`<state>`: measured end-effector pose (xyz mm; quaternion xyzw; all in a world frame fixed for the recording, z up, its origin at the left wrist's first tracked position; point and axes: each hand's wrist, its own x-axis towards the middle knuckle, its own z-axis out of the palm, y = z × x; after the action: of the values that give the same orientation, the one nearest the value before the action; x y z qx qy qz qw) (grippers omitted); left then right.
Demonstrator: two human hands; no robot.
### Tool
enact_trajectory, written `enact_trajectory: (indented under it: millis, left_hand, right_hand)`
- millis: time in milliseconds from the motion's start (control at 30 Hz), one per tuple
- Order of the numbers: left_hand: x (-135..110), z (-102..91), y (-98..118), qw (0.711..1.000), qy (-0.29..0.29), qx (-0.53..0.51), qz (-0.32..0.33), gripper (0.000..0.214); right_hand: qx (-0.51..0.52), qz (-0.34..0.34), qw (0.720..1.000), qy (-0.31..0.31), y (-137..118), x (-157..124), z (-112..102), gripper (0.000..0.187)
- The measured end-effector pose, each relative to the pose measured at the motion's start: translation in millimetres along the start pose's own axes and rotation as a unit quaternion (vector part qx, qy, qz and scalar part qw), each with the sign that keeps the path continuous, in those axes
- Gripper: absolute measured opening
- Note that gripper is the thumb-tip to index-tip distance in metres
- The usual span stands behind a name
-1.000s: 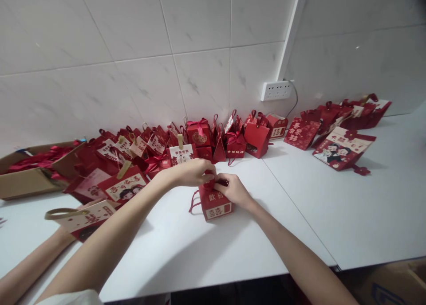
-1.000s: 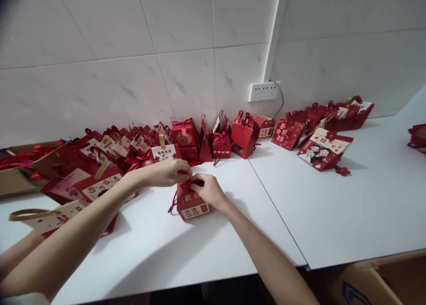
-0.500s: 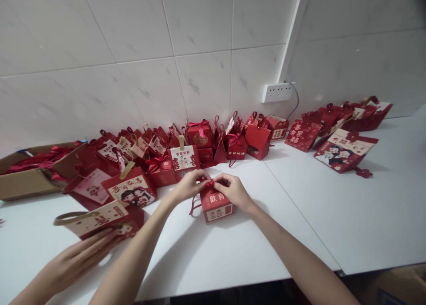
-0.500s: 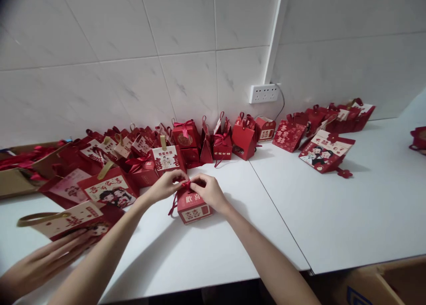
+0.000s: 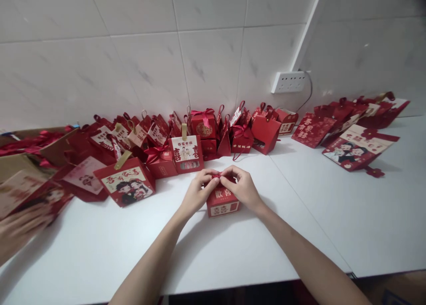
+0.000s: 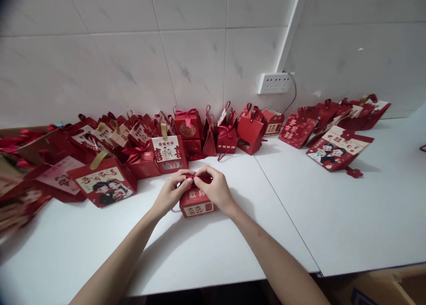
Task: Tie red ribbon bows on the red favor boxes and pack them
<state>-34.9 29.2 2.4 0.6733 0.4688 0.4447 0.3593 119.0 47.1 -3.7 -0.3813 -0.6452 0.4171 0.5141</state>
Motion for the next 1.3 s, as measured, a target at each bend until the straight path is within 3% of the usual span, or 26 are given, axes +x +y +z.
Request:
enact_trajectory:
  millis: [233, 333, 433, 533, 667, 1067, 1300]
  left_hand:
    - [3.9, 4.6, -2.9, 0.997, -0.002, -0.067, -0.032, 0.038]
    - [4.5, 6.3, -5.4, 0.991, -0.003, -0.123, -0.047, 0.039]
    - [4.0, 8.8, -9.8, 0.978, 0.01, -0.193, -0.075, 0.039]
    - [3.2, 10.3, -13.2, 0.969, 0.021, -0.23, -0.09, 0.039]
    - [1.6, 10.2, -12.1, 0.968, 0.027, -0.234, -0.081, 0.041]
    - [-1.9, 9.4, -5.7, 0.982, 0.025, -0.171, -0.077, 0.051]
    - [-2.4, 9.3, -3.5, 0.984, 0.037, -0.161, -0.07, 0.05]
  right_hand:
    - [-0.004, 0.02, 0.996, -0.084, 1.5, 7.4, -9.5, 0.006]
    - [-0.01, 0.02, 0.998, -0.064, 1.9, 7.5, -10.4, 0.009]
    - [-0.046, -0.045, 0.997, -0.032, 0.5, 5.2, -13.1, 0.004]
    - [-0.122, -0.149, 0.98, -0.056, -3.0, 3.1, -17.8, 0.005]
    - [-0.19, -0.187, 0.962, -0.067, -5.9, 2.8, -20.1, 0.011]
    - [-0.176, -0.173, 0.969, -0.03, -5.7, 2.6, -18.7, 0.011]
    - [-0.247, -0.227, 0.942, -0.021, -6.0, -0.9, -17.2, 0.015]
